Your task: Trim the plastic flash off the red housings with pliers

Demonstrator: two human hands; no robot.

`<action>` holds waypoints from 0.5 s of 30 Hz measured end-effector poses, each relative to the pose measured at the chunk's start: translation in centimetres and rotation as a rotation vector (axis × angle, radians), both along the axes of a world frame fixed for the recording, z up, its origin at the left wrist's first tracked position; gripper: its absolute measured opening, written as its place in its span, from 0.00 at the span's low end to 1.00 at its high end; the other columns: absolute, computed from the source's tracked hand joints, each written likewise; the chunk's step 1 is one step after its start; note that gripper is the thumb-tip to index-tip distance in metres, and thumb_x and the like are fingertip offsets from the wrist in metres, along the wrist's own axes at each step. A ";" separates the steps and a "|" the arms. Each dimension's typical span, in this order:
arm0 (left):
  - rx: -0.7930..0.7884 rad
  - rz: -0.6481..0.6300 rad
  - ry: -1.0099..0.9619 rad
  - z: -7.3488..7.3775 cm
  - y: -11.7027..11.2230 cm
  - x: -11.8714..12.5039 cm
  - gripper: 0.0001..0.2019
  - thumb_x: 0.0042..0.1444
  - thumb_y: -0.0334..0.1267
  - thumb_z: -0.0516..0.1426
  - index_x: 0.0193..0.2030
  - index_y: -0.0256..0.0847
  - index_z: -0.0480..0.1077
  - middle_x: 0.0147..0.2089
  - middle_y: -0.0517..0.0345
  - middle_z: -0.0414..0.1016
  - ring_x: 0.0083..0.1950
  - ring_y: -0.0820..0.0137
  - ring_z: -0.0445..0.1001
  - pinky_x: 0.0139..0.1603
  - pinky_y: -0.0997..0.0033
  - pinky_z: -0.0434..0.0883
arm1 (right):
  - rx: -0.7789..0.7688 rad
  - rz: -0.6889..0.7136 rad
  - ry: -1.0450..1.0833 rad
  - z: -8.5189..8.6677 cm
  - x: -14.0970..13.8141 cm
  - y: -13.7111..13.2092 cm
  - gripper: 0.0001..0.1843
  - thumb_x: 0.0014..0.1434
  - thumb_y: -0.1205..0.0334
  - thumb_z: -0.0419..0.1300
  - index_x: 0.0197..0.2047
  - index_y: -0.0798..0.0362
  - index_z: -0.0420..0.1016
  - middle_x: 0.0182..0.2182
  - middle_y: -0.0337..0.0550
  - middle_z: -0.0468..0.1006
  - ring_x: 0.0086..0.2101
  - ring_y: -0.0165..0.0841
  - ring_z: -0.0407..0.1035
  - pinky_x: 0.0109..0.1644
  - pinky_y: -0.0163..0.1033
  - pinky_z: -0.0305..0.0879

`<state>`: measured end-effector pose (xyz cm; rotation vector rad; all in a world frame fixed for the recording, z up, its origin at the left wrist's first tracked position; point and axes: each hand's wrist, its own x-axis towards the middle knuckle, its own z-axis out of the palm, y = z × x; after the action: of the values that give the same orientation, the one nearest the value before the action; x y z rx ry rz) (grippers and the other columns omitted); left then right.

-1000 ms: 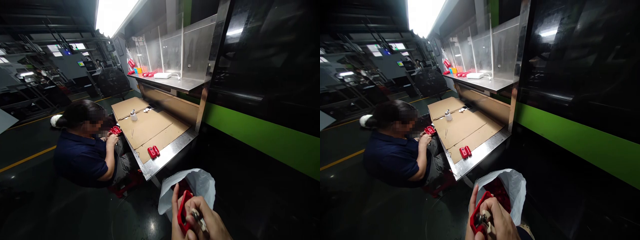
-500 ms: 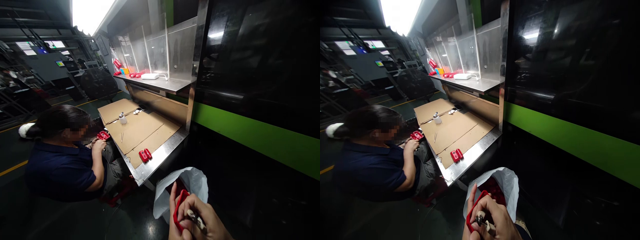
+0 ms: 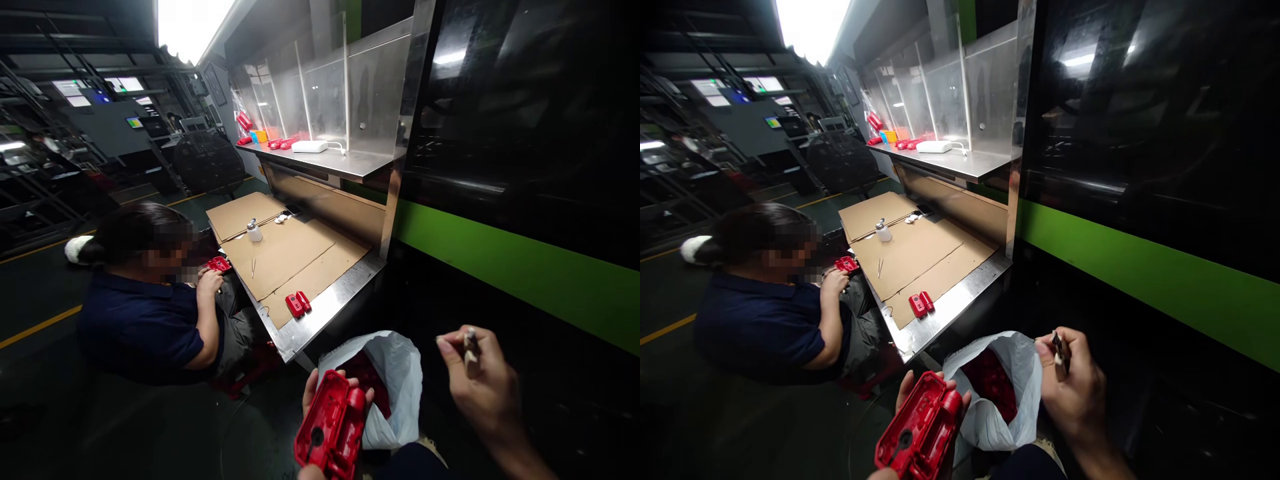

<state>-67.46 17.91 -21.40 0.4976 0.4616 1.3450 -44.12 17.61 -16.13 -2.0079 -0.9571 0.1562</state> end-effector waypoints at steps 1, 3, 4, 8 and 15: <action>0.034 -0.056 -0.071 0.7 0.0 -0.4 0.43 0.44 0.70 0.61 0.66 0.56 0.64 0.62 0.49 0.70 0.63 0.46 0.68 0.69 0.39 0.57 | -0.137 -0.017 -0.107 -0.3 2.0 0.1 0.18 0.58 0.44 0.54 0.44 0.48 0.67 0.37 0.46 0.78 0.36 0.43 0.75 0.37 0.43 0.69; 0.035 -0.198 -0.183 2.2 0.0 -1.2 0.41 0.48 0.74 0.54 0.64 0.55 0.67 0.64 0.49 0.69 0.68 0.45 0.61 0.72 0.37 0.48 | -0.309 -0.020 -0.199 -1.5 5.8 -0.2 0.17 0.57 0.48 0.51 0.45 0.48 0.67 0.42 0.53 0.77 0.40 0.50 0.74 0.40 0.49 0.68; 0.024 -0.261 -0.224 3.0 0.0 -1.5 0.39 0.50 0.75 0.50 0.62 0.56 0.69 0.66 0.50 0.68 0.70 0.45 0.58 0.72 0.37 0.44 | -0.360 -0.032 -0.212 -2.4 7.5 -0.5 0.17 0.58 0.49 0.51 0.45 0.49 0.66 0.47 0.57 0.76 0.41 0.53 0.73 0.40 0.51 0.67; -0.018 -0.425 -0.299 5.4 0.4 -2.5 0.35 0.53 0.74 0.49 0.59 0.58 0.72 0.72 0.56 0.59 0.75 0.45 0.43 0.72 0.35 0.34 | -0.545 -0.108 -0.130 -8.1 12.3 -2.9 0.13 0.59 0.47 0.50 0.40 0.46 0.65 0.32 0.56 0.78 0.27 0.53 0.71 0.31 0.54 0.65; -0.055 -0.389 -0.314 5.7 0.9 -2.3 0.35 0.56 0.72 0.46 0.61 0.55 0.70 0.70 0.48 0.62 0.72 0.44 0.52 0.71 0.32 0.37 | -0.810 0.124 0.189 -21.0 10.6 -10.3 0.12 0.52 0.47 0.50 0.25 0.41 0.69 0.18 0.45 0.77 0.23 0.50 0.75 0.30 0.52 0.71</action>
<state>-69.79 18.82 -15.65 0.3029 0.1322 1.0073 -33.51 7.35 -37.15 -2.5848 -0.9820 0.9072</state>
